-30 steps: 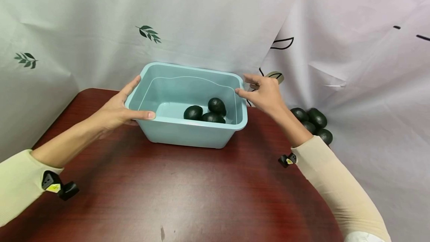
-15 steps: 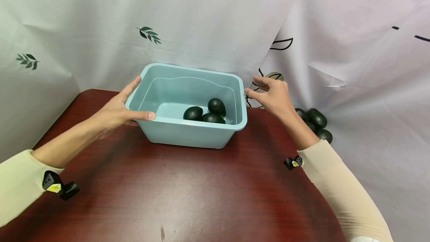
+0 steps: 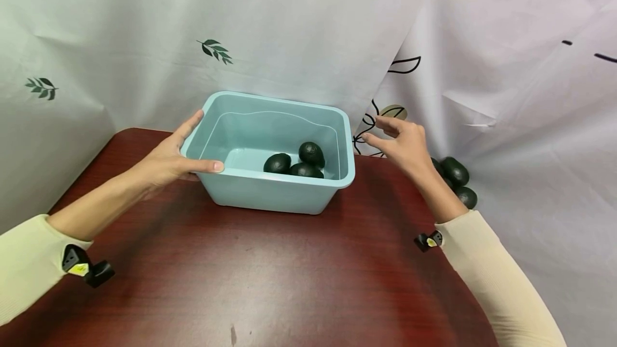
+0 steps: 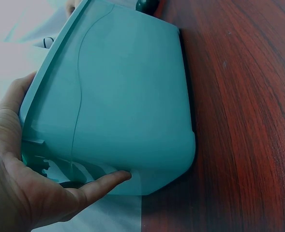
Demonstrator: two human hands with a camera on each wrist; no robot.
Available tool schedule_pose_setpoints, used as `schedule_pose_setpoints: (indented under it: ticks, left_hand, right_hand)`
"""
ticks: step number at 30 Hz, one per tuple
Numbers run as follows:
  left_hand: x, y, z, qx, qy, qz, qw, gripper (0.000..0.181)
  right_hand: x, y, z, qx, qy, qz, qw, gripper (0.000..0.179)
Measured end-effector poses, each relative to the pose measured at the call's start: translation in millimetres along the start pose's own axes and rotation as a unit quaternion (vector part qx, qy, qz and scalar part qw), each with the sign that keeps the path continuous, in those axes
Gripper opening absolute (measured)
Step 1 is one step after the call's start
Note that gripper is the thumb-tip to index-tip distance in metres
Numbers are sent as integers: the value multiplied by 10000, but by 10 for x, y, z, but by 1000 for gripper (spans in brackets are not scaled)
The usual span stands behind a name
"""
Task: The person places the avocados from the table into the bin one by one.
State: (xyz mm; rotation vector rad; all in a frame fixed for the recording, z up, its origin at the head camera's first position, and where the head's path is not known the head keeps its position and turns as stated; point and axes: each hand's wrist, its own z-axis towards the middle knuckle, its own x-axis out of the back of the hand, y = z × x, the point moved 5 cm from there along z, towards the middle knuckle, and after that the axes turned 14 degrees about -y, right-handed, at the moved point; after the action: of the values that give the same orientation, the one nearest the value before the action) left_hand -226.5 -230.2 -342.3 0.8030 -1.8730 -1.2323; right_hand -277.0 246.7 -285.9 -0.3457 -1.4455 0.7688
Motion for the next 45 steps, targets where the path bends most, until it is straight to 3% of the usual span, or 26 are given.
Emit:
schedule_pose_setpoints:
  ticks: [17,29,45]
  left_hand:
    - [-3,6,11,-33,24,-17,10000,129]
    - [-3,3,8,-48,16,-40,10000,129]
    - [7,6,4,-37,35,16,10000,129]
  right_hand:
    - [125,316,-210,-339,121,73,9993,63]
    - [199,521,-361,-577,341,-142,9976,64]
    - [260,796,-559,-907,337,-312,9948,72]
